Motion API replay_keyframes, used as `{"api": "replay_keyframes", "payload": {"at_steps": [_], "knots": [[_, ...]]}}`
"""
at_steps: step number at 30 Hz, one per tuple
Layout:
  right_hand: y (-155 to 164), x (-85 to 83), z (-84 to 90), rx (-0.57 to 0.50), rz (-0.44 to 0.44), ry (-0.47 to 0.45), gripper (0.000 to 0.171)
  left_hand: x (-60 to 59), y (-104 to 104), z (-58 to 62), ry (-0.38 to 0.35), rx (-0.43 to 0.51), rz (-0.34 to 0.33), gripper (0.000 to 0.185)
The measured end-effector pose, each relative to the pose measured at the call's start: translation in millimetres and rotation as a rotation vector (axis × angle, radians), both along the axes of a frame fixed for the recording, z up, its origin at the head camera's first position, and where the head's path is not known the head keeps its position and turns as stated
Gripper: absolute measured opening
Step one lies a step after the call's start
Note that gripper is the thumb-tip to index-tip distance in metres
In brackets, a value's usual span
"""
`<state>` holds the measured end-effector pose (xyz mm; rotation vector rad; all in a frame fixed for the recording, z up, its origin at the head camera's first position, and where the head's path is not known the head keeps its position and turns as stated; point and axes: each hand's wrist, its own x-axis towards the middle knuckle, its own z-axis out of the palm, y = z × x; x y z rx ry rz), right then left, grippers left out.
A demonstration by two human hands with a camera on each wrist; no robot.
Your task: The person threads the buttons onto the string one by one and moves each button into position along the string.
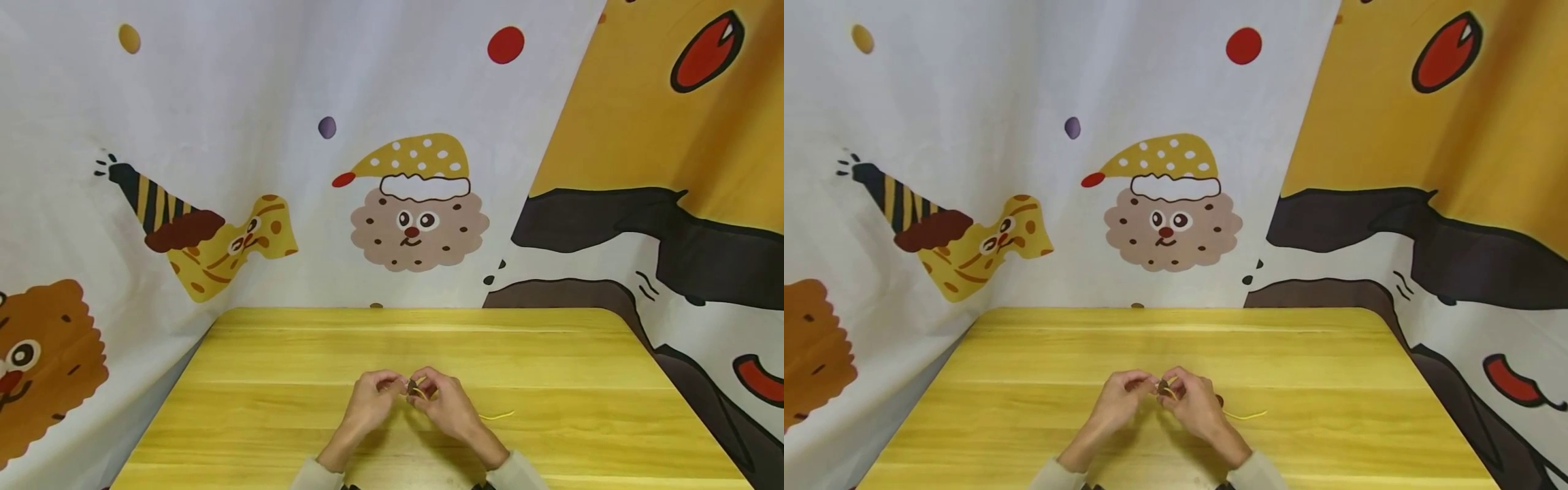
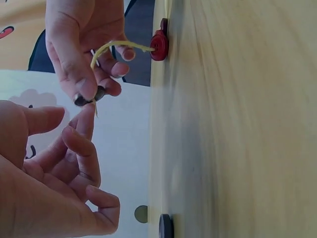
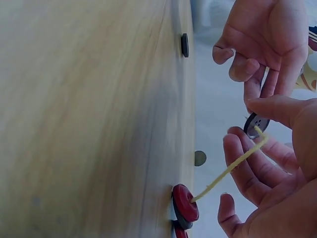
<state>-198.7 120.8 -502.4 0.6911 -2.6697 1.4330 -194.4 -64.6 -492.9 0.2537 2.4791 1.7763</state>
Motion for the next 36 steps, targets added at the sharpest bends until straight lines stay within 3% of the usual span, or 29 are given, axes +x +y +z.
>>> {"api": "replay_keyframes", "payload": {"at_steps": [6,24,36], "knots": [[-0.1,-0.4,-2.7,-0.017,0.008,-0.029,0.027,0.0,-2.6,-1.7,0.004,-0.036,0.021,0.02],[4.3,2.7,-2.9,-0.053,0.02,-0.036,0.025,3.4,1.6,-4.2,0.021,-0.073,-0.028,0.016],[4.8,2.1,-3.5,-0.052,0.028,-0.046,0.027,2.3,2.5,-6.1,0.033,-0.063,-0.018,0.01]]}}
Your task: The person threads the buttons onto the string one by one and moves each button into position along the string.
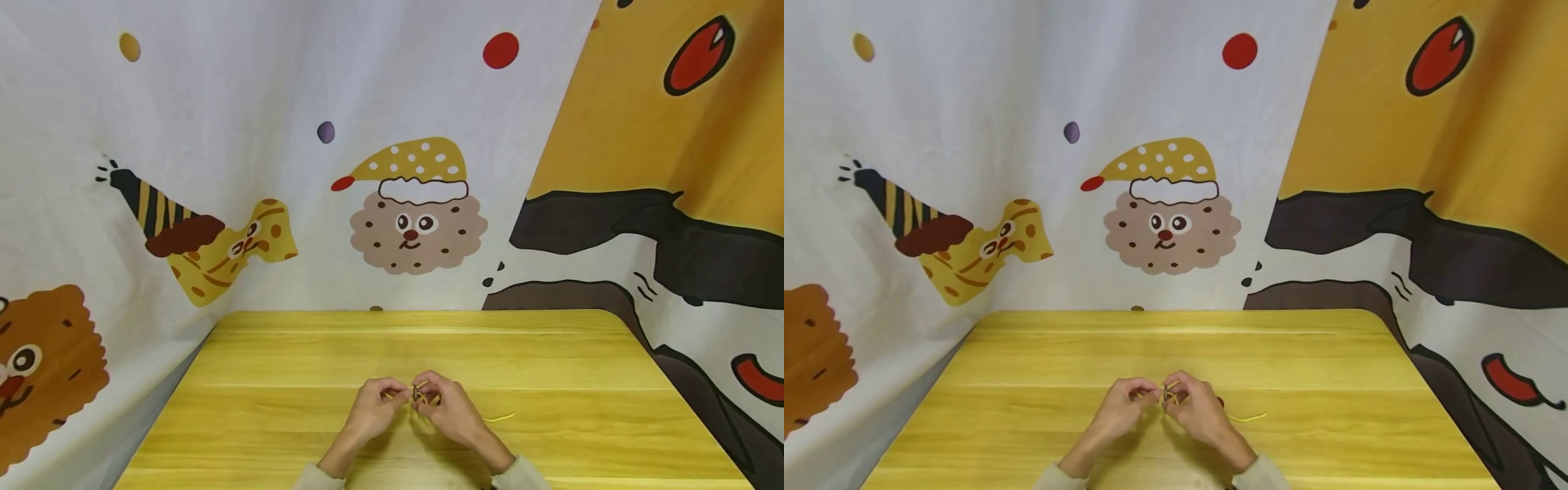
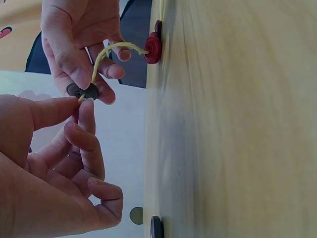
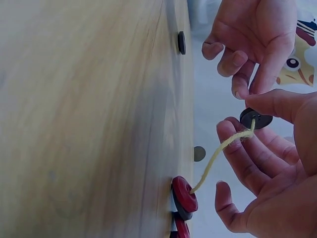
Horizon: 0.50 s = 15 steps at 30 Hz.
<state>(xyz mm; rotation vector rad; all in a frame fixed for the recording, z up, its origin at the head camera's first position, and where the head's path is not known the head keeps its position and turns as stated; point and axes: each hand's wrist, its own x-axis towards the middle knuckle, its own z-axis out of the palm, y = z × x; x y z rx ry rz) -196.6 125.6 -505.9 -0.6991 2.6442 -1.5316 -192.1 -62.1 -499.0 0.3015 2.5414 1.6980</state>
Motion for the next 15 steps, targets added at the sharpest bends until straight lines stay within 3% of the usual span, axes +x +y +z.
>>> {"api": "replay_keyframes", "payload": {"at_steps": [15], "knots": [[0.9,-0.2,1.7,0.005,-0.007,-0.014,0.028,-0.9,-1.2,2.9,-0.028,0.003,0.002,0.013]]}}
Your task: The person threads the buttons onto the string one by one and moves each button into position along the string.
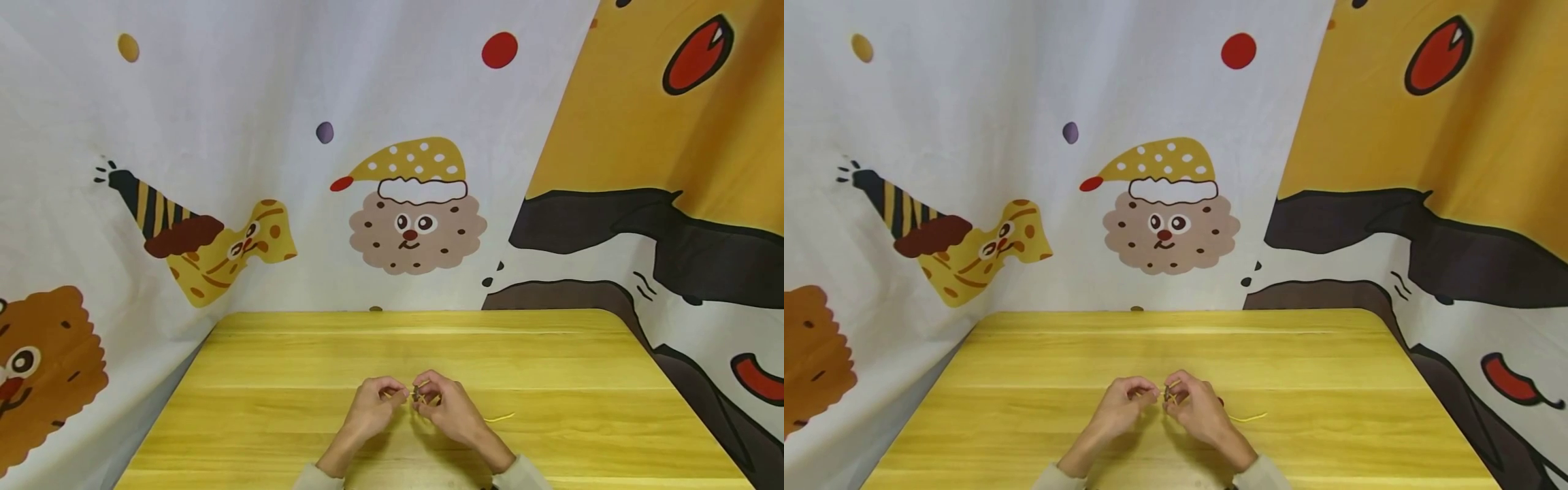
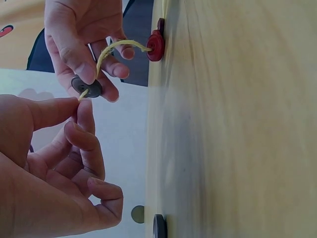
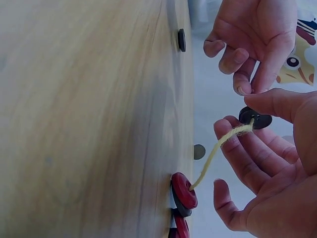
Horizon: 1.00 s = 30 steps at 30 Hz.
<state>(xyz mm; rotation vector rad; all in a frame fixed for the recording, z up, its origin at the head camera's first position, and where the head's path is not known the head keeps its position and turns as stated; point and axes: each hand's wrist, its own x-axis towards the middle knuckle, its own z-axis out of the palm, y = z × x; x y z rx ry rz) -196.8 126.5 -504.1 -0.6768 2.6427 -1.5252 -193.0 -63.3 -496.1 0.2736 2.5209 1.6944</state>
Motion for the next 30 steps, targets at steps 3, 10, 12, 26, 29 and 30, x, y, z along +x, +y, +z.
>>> {"api": "replay_keyframes", "payload": {"at_steps": [3,10,12,26,29,30], "knots": [[0.5,0.1,-0.1,0.008,-0.001,-0.001,0.027,0.1,-0.7,0.1,0.0,0.001,0.0,0.014],[2.4,0.0,-0.4,0.028,-0.005,0.006,0.025,0.9,-3.1,1.2,-0.01,0.01,-0.005,0.019],[3.2,-0.4,-0.7,0.031,-0.011,0.006,0.025,0.8,-3.7,1.7,-0.009,0.006,-0.002,0.019],[5.2,-3.2,-3.6,0.052,-0.026,0.008,0.029,-1.0,-6.6,3.6,-0.002,0.013,0.01,0.018],[5.3,-3.7,-4.4,0.079,-0.019,0.016,0.028,-0.7,-7.6,4.5,-0.004,0.009,0.011,0.018],[5.6,-4.1,-5.0,0.091,-0.014,0.02,0.027,-0.6,-8.1,4.8,-0.003,0.007,0.012,0.018]]}}
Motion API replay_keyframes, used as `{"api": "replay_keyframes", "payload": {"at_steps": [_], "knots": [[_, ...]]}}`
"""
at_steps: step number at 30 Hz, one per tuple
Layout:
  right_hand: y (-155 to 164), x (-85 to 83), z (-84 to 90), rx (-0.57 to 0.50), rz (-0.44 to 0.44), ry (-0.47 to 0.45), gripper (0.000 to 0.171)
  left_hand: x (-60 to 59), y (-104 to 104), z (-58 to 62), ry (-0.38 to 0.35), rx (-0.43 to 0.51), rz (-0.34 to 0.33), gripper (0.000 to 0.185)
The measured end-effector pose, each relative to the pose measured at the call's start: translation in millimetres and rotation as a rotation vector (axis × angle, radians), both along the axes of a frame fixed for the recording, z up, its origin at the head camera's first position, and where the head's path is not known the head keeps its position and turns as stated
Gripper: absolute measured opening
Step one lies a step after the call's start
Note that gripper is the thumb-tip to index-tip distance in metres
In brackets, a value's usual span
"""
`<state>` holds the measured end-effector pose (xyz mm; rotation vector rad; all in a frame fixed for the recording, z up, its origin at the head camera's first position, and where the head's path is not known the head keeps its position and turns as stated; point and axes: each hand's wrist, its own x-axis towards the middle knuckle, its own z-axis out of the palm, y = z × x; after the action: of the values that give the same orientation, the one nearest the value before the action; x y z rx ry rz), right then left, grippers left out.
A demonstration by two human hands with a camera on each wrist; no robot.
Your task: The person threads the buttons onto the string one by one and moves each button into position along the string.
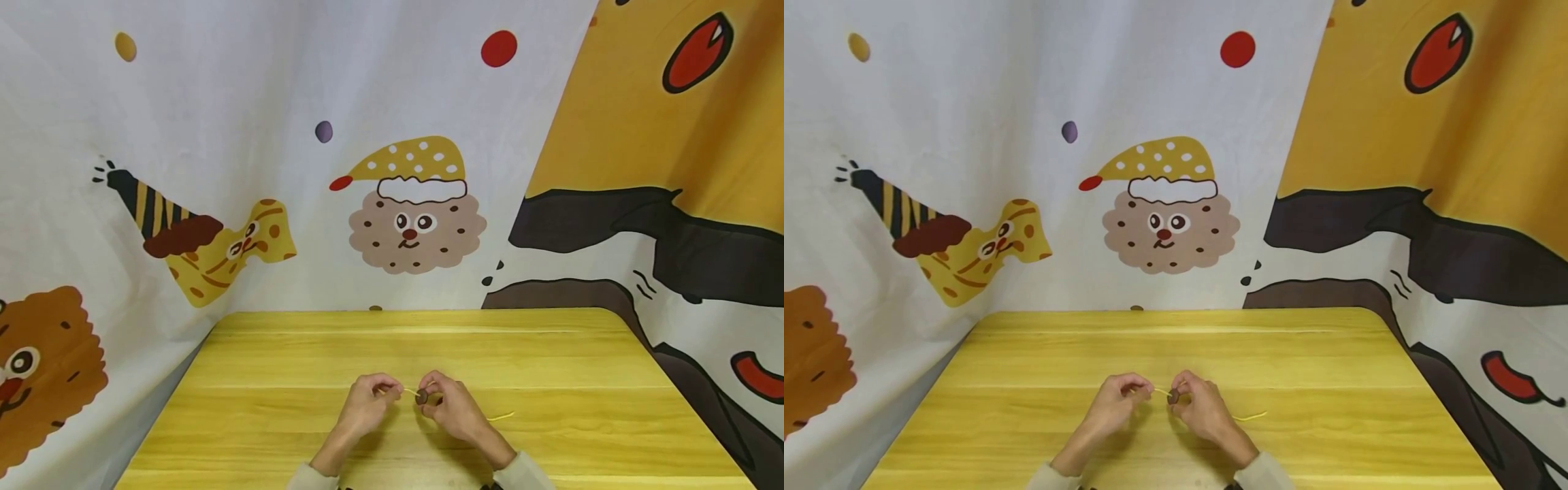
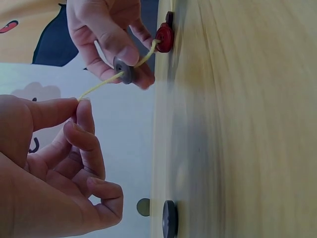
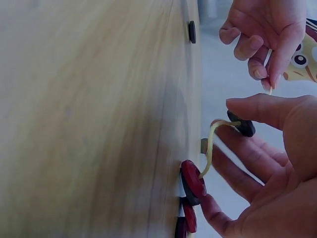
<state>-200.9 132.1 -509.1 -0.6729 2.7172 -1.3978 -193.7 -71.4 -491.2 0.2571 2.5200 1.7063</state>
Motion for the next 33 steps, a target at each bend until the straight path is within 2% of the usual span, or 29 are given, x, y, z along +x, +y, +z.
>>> {"api": "replay_keyframes", "payload": {"at_steps": [5,12,17,24,33], "knots": [[2,-1.2,-1.0,0.068,-0.001,0.023,0.024,0.0,-2,1.0,0.002,-0.005,0.001,0.017],[3,-0.6,-3.2,0.125,-0.089,0.059,0.026,0.0,-6,3.3,-0.002,-0.002,0.013,0.018],[4,-1.1,-5.2,0.127,-0.117,0.039,0.027,-0.2,-8,4.7,-0.003,0.013,0.01,0.019],[8,-2.2,-7.6,0.123,-0.116,0.019,0.027,-0.9,-10,5.6,0.02,0.015,0.015,0.017],[12,-1.1,-8.1,0.147,-0.119,-0.007,0.029,-0.6,-12,8.5,0.011,0.022,0.016,0.018]]}}
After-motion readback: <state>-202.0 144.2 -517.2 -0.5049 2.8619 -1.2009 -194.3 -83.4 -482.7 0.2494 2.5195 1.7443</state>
